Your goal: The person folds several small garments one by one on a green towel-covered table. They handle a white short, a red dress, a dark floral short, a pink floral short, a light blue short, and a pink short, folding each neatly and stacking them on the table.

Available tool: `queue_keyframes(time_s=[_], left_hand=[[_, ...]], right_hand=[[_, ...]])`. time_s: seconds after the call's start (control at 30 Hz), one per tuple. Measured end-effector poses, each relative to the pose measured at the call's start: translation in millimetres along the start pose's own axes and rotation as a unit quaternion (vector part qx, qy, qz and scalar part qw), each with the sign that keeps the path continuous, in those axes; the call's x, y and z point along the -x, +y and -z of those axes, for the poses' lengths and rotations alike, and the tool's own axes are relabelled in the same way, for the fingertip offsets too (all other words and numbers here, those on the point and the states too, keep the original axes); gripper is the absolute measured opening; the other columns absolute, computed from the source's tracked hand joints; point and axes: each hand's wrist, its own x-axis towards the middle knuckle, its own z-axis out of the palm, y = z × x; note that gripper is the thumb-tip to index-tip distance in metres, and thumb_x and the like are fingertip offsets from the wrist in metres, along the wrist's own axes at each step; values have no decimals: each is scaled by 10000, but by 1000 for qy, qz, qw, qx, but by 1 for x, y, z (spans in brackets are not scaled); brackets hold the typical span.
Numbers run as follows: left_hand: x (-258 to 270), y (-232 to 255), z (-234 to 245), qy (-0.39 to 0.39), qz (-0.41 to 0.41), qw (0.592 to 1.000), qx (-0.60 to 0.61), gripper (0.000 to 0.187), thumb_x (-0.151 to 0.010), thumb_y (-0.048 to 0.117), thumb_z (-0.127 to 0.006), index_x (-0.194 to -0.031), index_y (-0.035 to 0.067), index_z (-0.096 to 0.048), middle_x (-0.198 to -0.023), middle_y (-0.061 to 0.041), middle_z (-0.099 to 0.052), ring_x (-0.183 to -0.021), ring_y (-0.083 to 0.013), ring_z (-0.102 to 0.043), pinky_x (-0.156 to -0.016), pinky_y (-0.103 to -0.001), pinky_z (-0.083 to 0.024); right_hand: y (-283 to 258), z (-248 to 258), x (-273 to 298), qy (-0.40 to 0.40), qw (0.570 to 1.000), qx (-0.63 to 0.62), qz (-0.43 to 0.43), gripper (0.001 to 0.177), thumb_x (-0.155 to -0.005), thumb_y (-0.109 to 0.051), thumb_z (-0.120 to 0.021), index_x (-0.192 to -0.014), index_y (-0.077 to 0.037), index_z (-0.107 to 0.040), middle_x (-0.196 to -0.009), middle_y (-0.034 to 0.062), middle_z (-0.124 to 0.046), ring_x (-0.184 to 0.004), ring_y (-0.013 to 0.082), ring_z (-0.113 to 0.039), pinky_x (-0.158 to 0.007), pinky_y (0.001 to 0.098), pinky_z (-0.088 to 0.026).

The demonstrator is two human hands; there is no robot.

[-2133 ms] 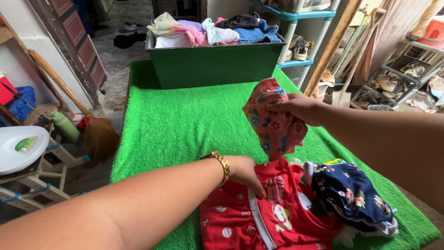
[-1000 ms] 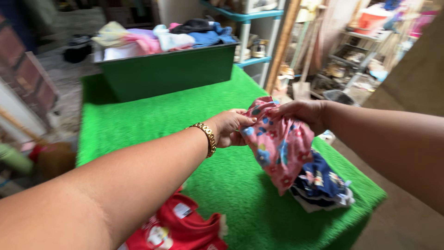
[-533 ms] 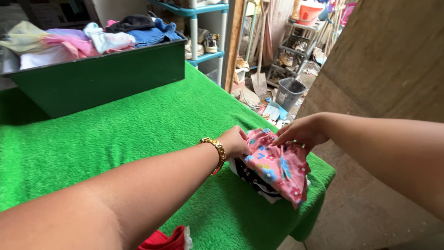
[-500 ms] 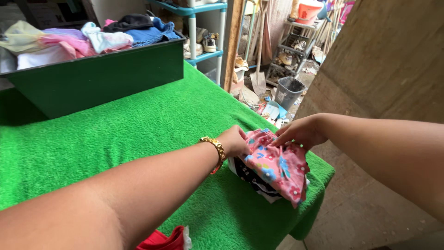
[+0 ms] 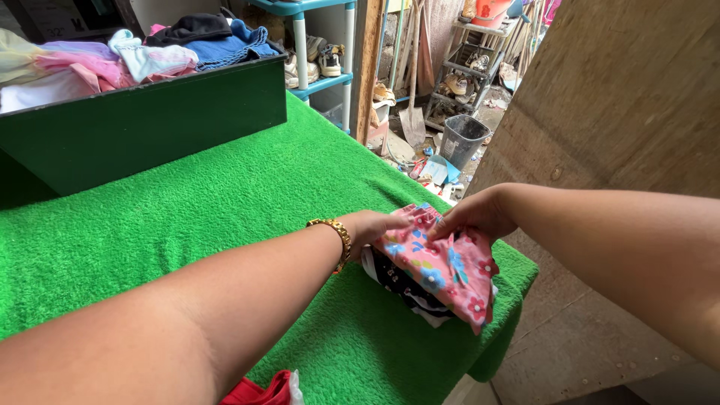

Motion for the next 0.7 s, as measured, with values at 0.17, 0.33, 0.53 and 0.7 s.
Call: queue_keyframes(time_s=[0.17, 0.33, 0.53, 0.7], left_hand=[[-12, -9, 6, -90, 15, 996, -11, 358, -845, 430, -764, -1098, 177, -745, -960, -38, -787, -860, -108, -705, -706, -363, -552], [-21, -21, 11, -167, 41, 984, 40, 174, -880, 321, -800, -887, 171, -713, -642, 42, -740, -503, -39, -651, -496, -245, -517], [11, -28, 13, -141, -13, 988, 67, 169, -883, 282, -784, -876, 129, -713, -651, 29, -714, -485, -65, -631, -466, -221, -499], [64, -25, 30, -36, -78, 974, 210, 203, -834, 242, -665, -986, 110, -686, -802, -47, -743, -633, -156, -723, -627, -371, -648]], right_hand=[[6, -5, -9, 80, 996, 22, 30, 531, -766, -199, -849, -1215, -33, -619, -1088, 97, -738, -973, 170, -726, -915, 356, -598], [4, -13, -8, 49, 998, 25, 43, 567, -728, -130, -823, -1244, -28, -613, -1087, 126, -753, -963, 204, -733, -901, 382, -599], [-20, -20, -10, -19, 993, 83, 83, 623, -725, -68, -788, -1318, -78, -598, -1146, 127, -752, -990, 206, -729, -911, 386, -604], [-61, -18, -27, 50, 970, 67, 226, 602, -774, -160, -763, -1349, -117, -589, -1181, 109, -725, -1002, 182, -712, -891, 381, -598]])
